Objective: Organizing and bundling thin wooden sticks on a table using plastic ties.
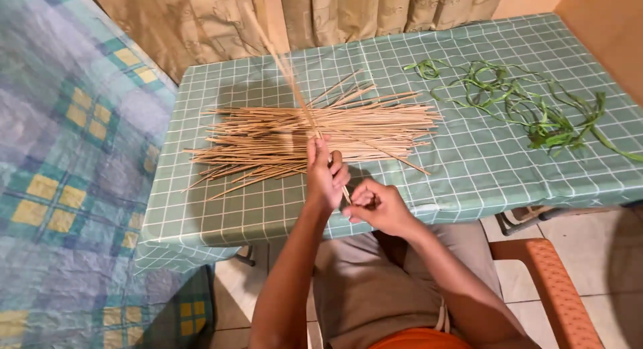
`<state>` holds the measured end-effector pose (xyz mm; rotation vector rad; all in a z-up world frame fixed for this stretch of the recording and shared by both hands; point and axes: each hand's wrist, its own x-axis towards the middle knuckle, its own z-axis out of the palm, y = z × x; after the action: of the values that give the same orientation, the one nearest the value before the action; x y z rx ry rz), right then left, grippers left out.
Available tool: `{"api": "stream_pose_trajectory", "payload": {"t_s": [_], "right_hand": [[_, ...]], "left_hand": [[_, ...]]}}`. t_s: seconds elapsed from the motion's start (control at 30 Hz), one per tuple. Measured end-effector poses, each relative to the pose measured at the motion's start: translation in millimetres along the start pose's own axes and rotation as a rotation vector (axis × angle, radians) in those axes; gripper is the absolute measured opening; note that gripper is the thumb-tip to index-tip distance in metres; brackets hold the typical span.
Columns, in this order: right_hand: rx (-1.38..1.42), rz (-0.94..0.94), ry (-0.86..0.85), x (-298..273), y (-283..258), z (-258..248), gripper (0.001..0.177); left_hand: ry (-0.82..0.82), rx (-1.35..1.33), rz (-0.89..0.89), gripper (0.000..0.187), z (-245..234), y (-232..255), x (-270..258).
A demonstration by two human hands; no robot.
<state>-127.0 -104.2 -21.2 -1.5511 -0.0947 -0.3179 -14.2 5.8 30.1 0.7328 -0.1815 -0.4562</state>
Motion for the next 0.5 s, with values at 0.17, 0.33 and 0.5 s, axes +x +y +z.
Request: {"api": "stream_pose_trajectory", "payload": {"t_s": [0.17, 0.33, 0.5], "right_hand": [[-0.127, -0.137, -0.031, 0.2, -5.9, -3.0, 0.027], [-0.145, -0.181, 0.126, 10.1, -0.6, -22.6, 0.023], [-1.104, -0.336, 0.415, 20.1, -8.8, -69.9, 0.017]], "left_hand": [[-0.011, -0.086, -0.047, 0.028, -9.2, -2.9, 5.3], [-0.074, -0.099, -0.119, 0.027, 11.9, -5.3, -7.5], [-0.018, -0.015, -0.13, 0.03, 1.3, -1.8, -2.1]]}}
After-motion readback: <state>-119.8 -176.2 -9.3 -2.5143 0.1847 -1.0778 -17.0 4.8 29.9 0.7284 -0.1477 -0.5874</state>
